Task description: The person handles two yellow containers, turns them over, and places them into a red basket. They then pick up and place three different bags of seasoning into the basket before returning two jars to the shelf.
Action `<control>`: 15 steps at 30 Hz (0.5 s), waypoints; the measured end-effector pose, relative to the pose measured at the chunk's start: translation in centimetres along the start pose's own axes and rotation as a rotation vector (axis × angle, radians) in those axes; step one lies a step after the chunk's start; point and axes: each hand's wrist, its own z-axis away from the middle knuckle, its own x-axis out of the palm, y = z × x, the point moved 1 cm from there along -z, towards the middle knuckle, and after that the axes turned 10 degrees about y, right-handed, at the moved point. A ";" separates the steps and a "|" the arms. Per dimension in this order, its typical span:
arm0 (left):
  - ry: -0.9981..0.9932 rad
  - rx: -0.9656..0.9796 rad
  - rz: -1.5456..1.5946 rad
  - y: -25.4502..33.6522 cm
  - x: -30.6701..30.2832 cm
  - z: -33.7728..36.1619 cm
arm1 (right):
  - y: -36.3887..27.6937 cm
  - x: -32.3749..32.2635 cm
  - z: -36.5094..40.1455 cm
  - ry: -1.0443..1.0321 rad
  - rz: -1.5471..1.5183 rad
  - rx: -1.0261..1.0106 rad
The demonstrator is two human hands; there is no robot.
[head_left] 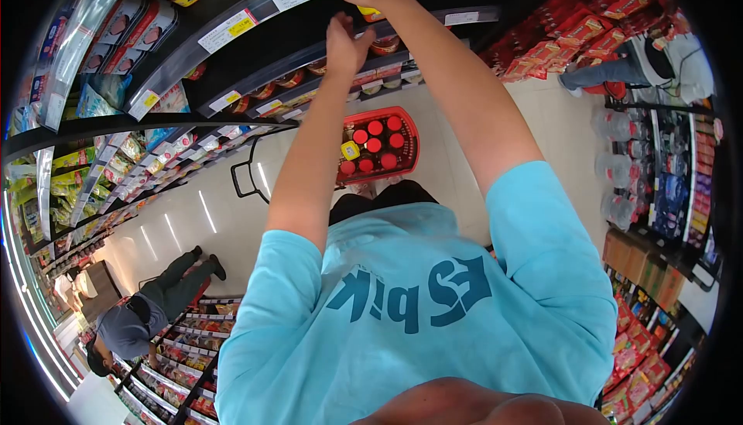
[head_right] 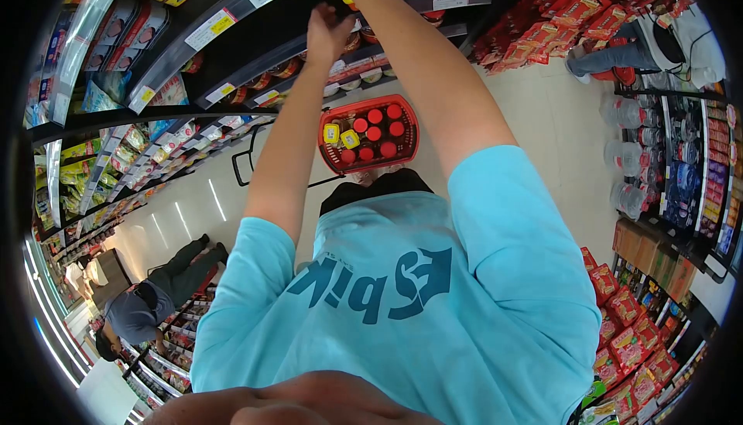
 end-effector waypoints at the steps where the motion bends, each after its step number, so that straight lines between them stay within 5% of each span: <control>1: 0.001 -0.002 0.002 0.0 0.0 -1.2 | -0.3 -0.9 0.6 -0.002 0.003 -0.001; 3: -0.053 0.350 -0.007 1.0 0.3 -3.2 | -0.4 -2.6 1.4 -0.048 0.006 -0.062; 8: -0.218 0.133 -0.039 3.9 0.2 -4.8 | 0.3 -0.3 0.7 0.022 0.021 -0.091; 15: -0.381 0.196 -0.084 -1.0 2.6 -7.5 | 0.9 0.2 0.7 -0.025 -0.044 -0.068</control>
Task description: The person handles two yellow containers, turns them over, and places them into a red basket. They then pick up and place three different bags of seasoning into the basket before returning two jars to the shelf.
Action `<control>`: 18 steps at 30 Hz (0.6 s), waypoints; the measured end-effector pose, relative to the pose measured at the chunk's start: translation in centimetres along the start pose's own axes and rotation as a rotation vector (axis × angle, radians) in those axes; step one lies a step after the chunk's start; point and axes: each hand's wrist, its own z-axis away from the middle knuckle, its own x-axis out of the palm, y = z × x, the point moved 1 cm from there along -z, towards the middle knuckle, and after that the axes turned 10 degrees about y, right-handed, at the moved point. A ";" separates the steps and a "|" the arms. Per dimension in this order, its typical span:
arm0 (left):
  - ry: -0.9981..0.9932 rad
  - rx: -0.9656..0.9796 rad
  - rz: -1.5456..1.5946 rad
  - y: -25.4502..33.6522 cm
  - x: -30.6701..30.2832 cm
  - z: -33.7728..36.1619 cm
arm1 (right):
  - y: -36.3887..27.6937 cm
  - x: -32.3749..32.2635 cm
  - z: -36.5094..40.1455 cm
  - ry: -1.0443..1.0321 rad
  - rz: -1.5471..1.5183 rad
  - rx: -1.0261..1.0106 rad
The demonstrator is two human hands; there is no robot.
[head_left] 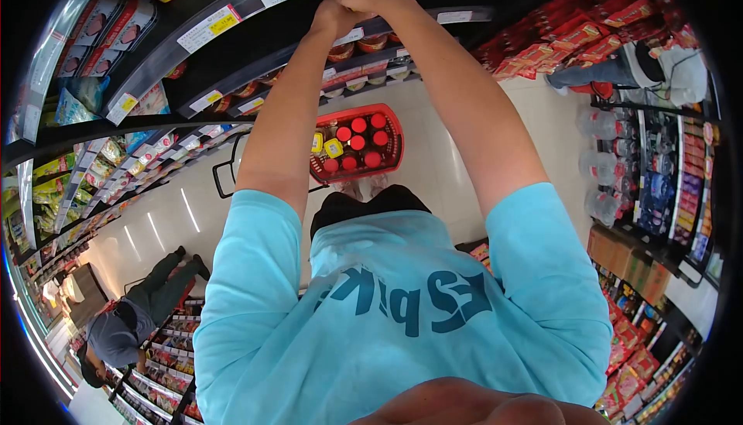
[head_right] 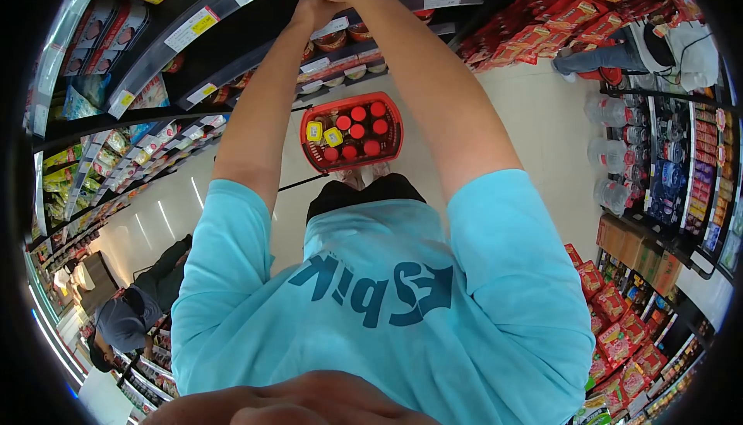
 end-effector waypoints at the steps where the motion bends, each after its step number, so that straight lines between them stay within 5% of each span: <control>1: -0.026 0.042 -0.109 -0.1 0.0 -0.2 | 0.0 0.4 -0.1 -0.009 0.000 0.009; 7: -0.042 0.038 -0.384 -1.1 0.6 -1.3 | 0.4 1.5 0.3 -0.045 0.009 0.049; 10: -0.039 -0.042 -0.360 0.5 -0.3 -0.6 | 0.5 1.4 2.3 0.102 0.062 -0.005; 13: -0.061 -0.043 -0.318 1.5 -1.1 -0.7 | 1.1 1.6 4.8 0.585 -0.065 -0.012; 16: -0.054 0.010 -0.305 2.0 -1.2 -0.1 | 3.8 3.0 7.3 0.653 -0.239 0.066; 18: -0.025 -0.121 -0.257 2.7 -1.4 0.2 | 4.6 3.5 9.6 0.739 -0.315 0.060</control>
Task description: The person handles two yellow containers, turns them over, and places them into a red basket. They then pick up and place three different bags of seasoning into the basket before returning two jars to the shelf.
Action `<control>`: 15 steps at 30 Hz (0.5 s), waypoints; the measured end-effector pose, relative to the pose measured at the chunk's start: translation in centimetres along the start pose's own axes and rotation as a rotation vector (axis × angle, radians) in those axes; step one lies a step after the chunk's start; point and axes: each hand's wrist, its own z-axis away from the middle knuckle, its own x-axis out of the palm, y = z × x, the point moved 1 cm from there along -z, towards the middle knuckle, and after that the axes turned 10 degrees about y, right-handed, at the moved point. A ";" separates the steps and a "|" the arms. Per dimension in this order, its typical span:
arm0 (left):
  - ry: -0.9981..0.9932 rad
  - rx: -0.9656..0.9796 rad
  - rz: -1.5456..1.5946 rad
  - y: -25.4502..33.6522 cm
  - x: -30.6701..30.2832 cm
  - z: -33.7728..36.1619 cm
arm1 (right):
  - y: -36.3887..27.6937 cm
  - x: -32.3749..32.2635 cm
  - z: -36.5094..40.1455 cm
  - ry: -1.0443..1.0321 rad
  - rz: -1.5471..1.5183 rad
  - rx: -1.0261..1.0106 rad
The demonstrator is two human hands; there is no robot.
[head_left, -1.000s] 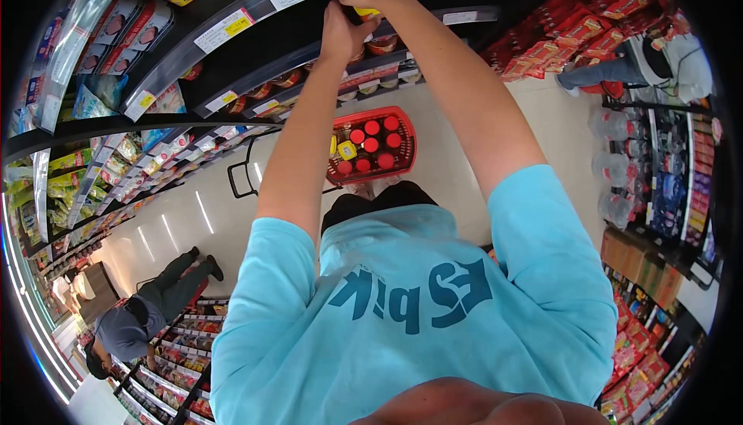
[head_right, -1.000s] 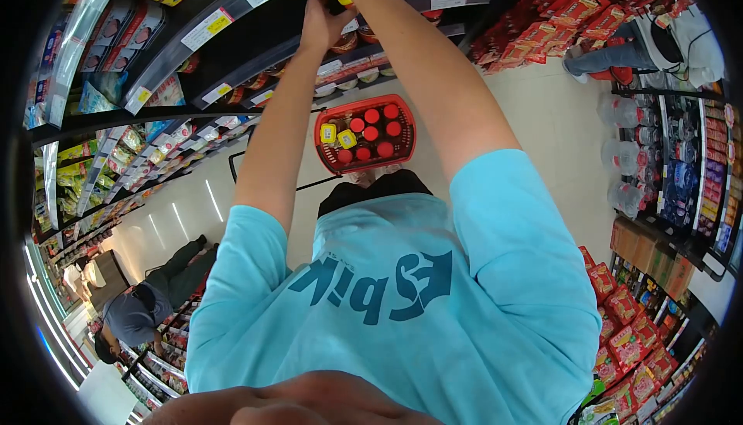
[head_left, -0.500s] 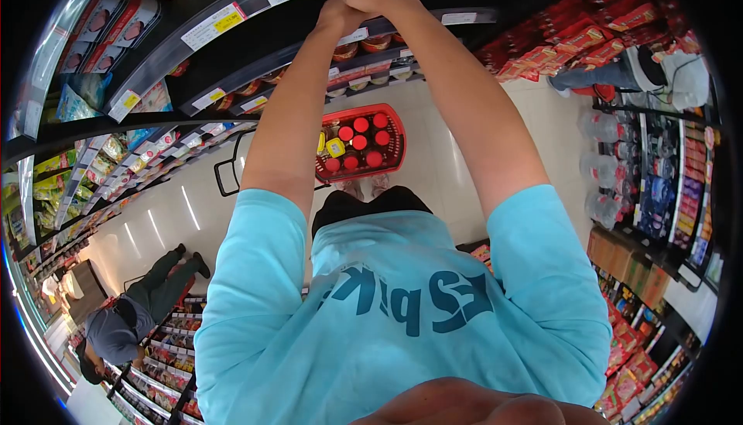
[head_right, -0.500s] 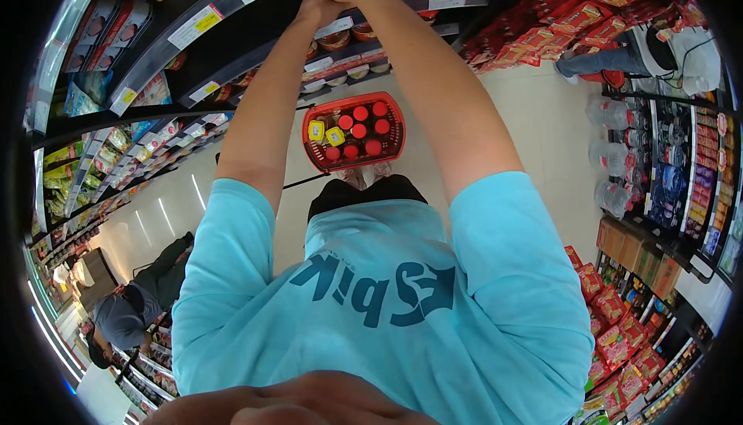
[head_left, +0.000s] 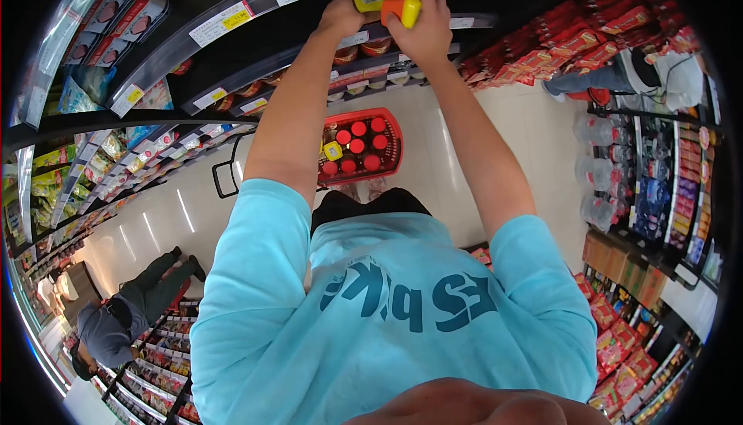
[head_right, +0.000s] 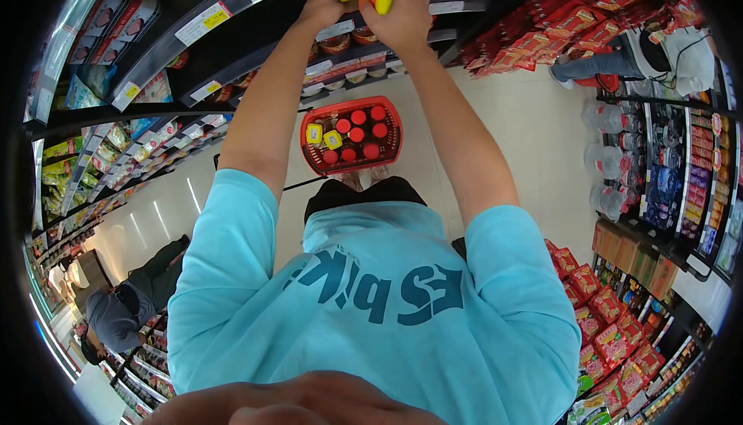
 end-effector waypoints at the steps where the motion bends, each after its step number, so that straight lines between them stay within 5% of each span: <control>1: -0.005 0.001 0.004 -0.2 0.4 0.0 | 0.2 -1.1 1.1 0.003 -0.091 0.138; 8: 0.210 0.101 0.088 0.4 0.4 2.8 | 3.1 -3.3 8.9 0.024 -0.545 0.602; 10: 0.376 0.149 0.159 1.1 -0.2 6.8 | 0.4 -5.8 9.9 0.022 -0.923 1.060; 14: 0.200 -0.252 0.894 3.0 2.3 18.4 | -0.5 -7.0 13.4 -0.167 -1.058 1.289; 15: 0.237 -0.302 0.860 4.4 3.8 21.3 | -0.5 -5.4 16.5 -0.171 -0.987 1.305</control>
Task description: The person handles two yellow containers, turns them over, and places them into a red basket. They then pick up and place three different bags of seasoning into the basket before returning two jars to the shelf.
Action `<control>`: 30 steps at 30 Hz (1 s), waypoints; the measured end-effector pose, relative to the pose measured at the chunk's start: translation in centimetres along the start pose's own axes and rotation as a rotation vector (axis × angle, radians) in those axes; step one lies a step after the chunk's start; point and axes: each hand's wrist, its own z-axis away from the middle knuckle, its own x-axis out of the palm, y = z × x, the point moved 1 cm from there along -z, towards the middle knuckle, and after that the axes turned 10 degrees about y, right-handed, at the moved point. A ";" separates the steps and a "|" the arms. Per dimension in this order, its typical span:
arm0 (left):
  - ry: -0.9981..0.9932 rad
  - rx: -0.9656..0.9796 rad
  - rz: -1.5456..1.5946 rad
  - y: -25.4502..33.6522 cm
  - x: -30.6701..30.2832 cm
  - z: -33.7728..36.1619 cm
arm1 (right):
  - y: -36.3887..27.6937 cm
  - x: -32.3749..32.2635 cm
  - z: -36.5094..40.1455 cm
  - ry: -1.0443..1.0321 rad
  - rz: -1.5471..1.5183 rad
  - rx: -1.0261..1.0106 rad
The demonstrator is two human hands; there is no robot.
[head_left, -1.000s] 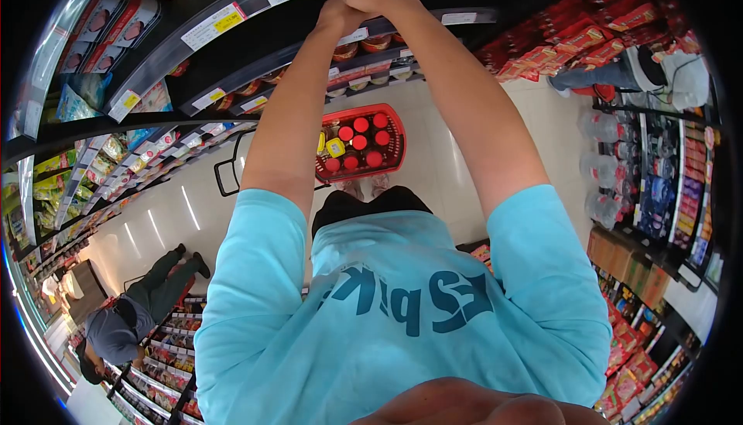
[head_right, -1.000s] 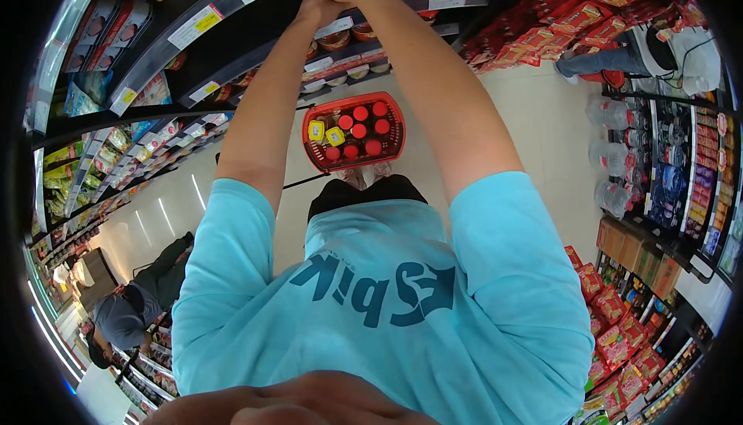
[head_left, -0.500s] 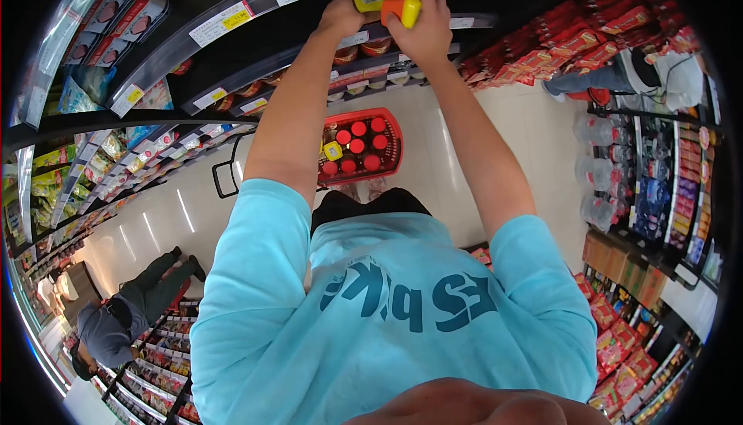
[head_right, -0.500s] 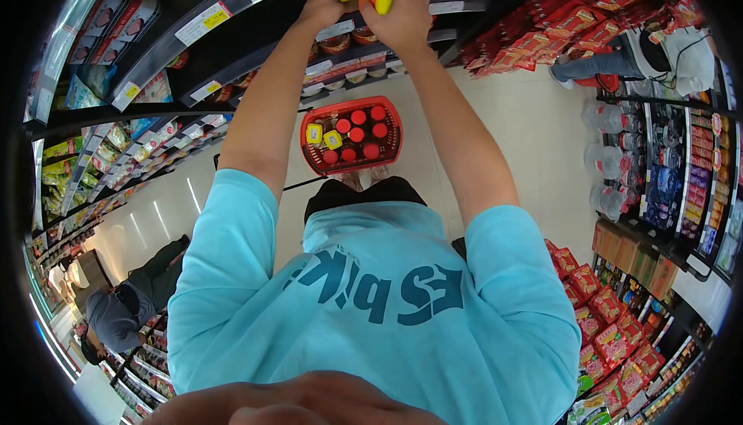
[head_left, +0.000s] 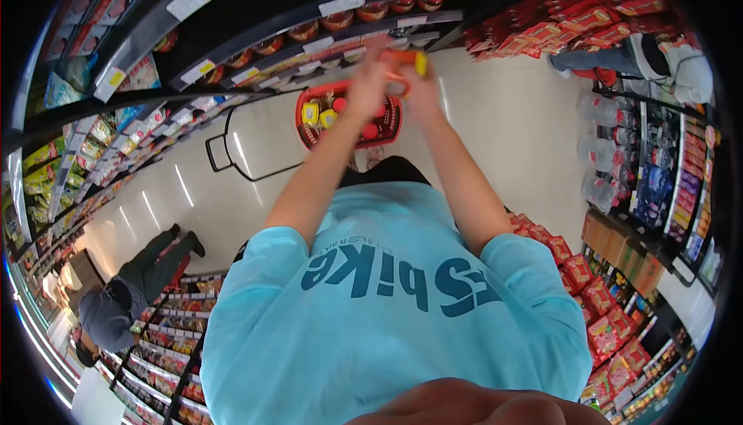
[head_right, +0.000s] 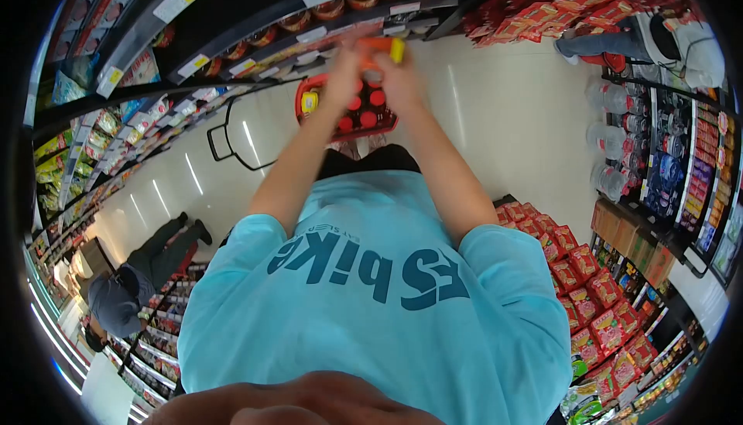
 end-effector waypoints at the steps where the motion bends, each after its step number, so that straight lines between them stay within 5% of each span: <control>1: 0.062 -0.021 -0.030 -0.8 0.6 2.2 | 1.2 0.4 0.3 -0.005 0.011 0.023; 3: 0.127 -0.091 -0.036 -2.4 -0.6 3.6 | 2.9 0.8 2.0 -0.062 0.127 -0.056; 14: 0.324 -0.357 -0.037 -11.1 -8.7 4.7 | 10.9 1.6 3.1 -0.194 0.266 0.239; 17: 0.341 -0.355 -0.214 -16.8 -12.0 6.2 | 15.6 -1.0 1.8 -0.377 0.761 0.164; 20: 0.404 -0.841 0.120 -21.0 -14.3 8.6 | 19.4 -2.3 0.8 -0.627 0.890 0.156; 25: 0.408 -1.000 0.119 -29.5 -17.3 12.8 | 26.7 -5.3 -0.7 -0.653 1.070 0.283; 27: 0.390 -1.240 0.117 -30.9 -18.2 13.0 | 29.3 -5.8 -1.9 -0.566 1.122 0.260; 30: 0.333 -1.259 0.083 -36.4 -19.6 13.7 | 34.4 -7.1 -5.1 -0.396 1.354 0.258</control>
